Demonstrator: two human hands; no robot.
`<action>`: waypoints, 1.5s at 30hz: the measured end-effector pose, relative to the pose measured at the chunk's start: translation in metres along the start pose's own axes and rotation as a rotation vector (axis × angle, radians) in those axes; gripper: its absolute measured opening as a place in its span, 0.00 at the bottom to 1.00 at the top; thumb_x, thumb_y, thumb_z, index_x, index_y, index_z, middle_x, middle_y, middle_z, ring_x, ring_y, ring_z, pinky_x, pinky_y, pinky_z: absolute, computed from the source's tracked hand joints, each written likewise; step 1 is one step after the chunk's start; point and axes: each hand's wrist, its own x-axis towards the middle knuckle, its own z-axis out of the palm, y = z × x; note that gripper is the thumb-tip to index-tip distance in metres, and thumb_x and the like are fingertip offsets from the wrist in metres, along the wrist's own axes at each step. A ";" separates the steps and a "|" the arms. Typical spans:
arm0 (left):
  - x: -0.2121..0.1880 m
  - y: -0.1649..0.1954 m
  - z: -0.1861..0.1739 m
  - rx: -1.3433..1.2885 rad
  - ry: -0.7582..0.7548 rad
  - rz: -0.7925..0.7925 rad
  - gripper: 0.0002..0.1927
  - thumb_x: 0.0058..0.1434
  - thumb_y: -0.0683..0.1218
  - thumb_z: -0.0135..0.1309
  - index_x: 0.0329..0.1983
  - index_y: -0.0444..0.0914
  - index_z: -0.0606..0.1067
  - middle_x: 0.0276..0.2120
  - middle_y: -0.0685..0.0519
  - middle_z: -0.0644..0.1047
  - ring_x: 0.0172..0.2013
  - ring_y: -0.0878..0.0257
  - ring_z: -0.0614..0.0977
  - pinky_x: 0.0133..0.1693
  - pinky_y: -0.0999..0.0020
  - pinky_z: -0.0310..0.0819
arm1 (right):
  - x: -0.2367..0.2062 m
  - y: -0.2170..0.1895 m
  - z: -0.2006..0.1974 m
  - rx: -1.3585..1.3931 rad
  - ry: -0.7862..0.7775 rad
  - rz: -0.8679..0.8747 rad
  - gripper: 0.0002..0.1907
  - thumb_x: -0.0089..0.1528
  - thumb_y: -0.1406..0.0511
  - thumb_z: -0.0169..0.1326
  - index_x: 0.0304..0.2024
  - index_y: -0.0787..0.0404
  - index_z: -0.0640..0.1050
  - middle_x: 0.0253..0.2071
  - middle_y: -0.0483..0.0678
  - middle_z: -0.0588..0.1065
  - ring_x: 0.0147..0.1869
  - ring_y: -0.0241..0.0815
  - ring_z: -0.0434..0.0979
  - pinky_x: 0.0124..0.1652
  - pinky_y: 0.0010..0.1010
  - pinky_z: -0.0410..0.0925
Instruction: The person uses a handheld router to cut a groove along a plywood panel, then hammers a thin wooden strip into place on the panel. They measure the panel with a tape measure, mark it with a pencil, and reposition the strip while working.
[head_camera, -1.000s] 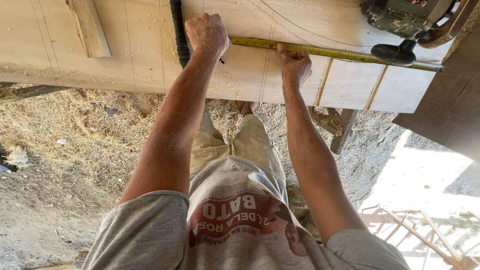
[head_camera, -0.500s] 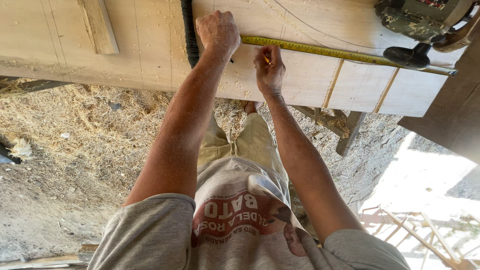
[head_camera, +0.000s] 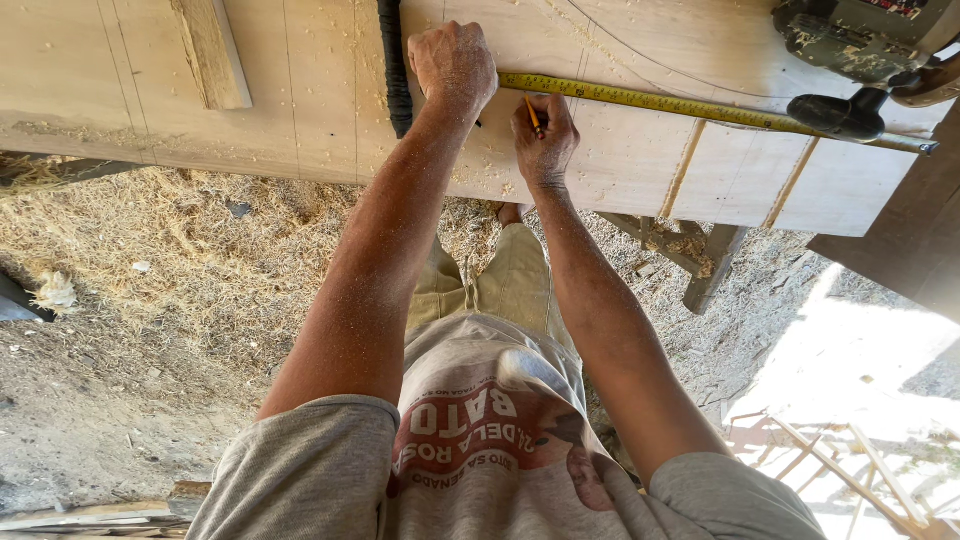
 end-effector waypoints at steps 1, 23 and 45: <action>0.000 -0.001 0.000 -0.012 0.003 -0.002 0.12 0.56 0.54 0.62 0.28 0.41 0.82 0.19 0.47 0.78 0.20 0.56 0.79 0.22 0.55 0.66 | 0.000 0.000 0.000 -0.003 -0.003 -0.002 0.09 0.60 0.72 0.62 0.33 0.60 0.72 0.30 0.45 0.79 0.31 0.32 0.78 0.34 0.25 0.73; 0.003 -0.003 0.000 0.068 -0.063 0.026 0.15 0.59 0.55 0.61 0.26 0.40 0.82 0.17 0.48 0.77 0.17 0.58 0.76 0.21 0.58 0.65 | 0.000 0.006 -0.002 -0.002 -0.075 0.012 0.08 0.61 0.72 0.61 0.34 0.61 0.73 0.30 0.46 0.80 0.32 0.33 0.81 0.35 0.26 0.74; -0.003 -0.007 -0.006 -0.020 -0.152 0.081 0.25 0.59 0.64 0.60 0.43 0.38 0.79 0.30 0.47 0.79 0.30 0.57 0.79 0.33 0.55 0.70 | 0.004 -0.003 -0.041 -0.031 -0.037 -0.006 0.06 0.58 0.73 0.52 0.28 0.59 0.70 0.20 0.43 0.72 0.21 0.34 0.71 0.24 0.27 0.70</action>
